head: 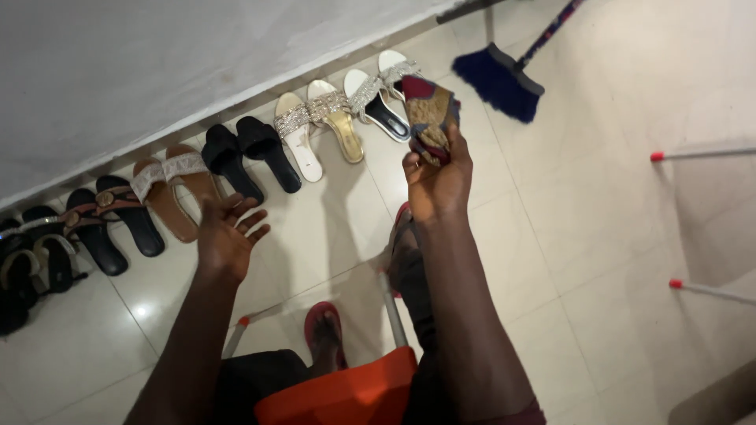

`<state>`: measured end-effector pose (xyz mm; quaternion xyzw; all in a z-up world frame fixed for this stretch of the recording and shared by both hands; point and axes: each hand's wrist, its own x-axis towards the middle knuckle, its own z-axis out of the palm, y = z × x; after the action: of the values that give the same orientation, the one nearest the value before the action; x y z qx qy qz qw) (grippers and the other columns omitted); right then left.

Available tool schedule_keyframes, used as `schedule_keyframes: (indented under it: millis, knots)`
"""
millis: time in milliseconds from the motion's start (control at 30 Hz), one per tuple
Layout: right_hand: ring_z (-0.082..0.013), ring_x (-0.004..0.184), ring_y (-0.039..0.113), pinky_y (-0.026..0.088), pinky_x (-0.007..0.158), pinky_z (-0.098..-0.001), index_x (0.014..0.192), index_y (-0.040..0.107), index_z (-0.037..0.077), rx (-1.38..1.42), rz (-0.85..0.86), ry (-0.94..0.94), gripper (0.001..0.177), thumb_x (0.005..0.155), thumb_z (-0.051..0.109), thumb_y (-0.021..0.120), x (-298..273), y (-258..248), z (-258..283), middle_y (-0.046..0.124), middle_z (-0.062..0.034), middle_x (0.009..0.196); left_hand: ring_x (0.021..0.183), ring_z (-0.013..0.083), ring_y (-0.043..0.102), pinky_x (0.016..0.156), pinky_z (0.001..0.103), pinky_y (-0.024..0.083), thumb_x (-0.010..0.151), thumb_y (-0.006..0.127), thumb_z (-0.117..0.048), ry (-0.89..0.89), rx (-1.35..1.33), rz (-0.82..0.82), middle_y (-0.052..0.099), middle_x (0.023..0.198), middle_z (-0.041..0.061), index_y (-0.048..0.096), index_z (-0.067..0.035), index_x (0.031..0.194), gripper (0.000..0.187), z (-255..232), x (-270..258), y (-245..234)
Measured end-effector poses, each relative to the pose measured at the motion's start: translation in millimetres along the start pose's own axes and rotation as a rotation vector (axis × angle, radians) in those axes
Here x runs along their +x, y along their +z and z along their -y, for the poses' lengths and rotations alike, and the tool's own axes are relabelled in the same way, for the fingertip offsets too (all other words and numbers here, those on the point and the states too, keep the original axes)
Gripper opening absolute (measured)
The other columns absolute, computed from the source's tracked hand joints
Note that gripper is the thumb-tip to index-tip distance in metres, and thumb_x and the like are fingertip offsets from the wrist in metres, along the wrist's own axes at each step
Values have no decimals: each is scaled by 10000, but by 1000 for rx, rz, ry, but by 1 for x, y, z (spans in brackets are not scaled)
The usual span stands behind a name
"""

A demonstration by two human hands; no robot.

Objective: The recorder is seen cleaning a series of women's shoes/sandals using a piece of patterned cloth.

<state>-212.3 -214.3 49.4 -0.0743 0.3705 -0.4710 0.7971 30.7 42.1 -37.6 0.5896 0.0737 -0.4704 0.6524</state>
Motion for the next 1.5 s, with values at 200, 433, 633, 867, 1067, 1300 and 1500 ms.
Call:
schedule_keyframes:
  millis: [200,433,633,867,1067,1300,1500]
  knots:
    - [-181,904,608,503,715,-321,1217,538,60,-80,44,-30,272,1082,291,591,-15,-1,-9,648,-74,1069,926,240,650,769,409,514,1055,383,-499,42,334,91,684,1084,88,595,-86,1244,502,60,17,7]
    - [-204,1082,618,526,914,-411,1322,558,88,-176,-51,37,363,1003,261,561,-40,-11,1,652,-75,1189,880,240,669,816,398,549,992,571,-288,302,1019,466,687,957,95,664,-73,976,235,219,134,15]
    - [-217,1078,620,526,895,-439,1377,528,109,-254,-251,-22,386,1016,243,497,-51,38,12,629,-85,1277,959,310,685,863,439,555,959,655,-474,679,1350,446,729,1059,75,686,-125,1010,354,259,247,92]
    - [-244,1011,648,539,842,-434,1347,503,92,-265,-412,112,370,1019,258,465,-8,5,20,648,-106,1206,1157,372,615,1002,490,494,965,673,-444,721,1523,493,668,1231,181,656,-57,1219,463,187,293,159]
    - [-211,987,639,512,779,-393,1315,516,102,-226,-471,71,344,1008,255,489,23,8,42,664,-76,1172,1314,452,500,1089,543,453,867,749,-440,839,1579,401,535,1416,257,537,4,1389,717,185,367,192]
    - [-265,1006,617,528,874,-435,1386,470,27,-394,-388,-138,421,1033,249,531,14,-4,58,634,-153,1197,1410,462,349,1012,693,371,749,836,-313,537,1650,158,350,1553,260,253,32,1554,1051,185,373,256]
    - [-198,1239,563,443,1099,-399,1458,309,-28,-795,-306,-610,531,1010,145,533,-18,8,56,529,-155,1373,1266,433,530,1054,661,416,854,805,-203,868,1512,94,552,1385,227,523,-40,1454,683,181,360,257]
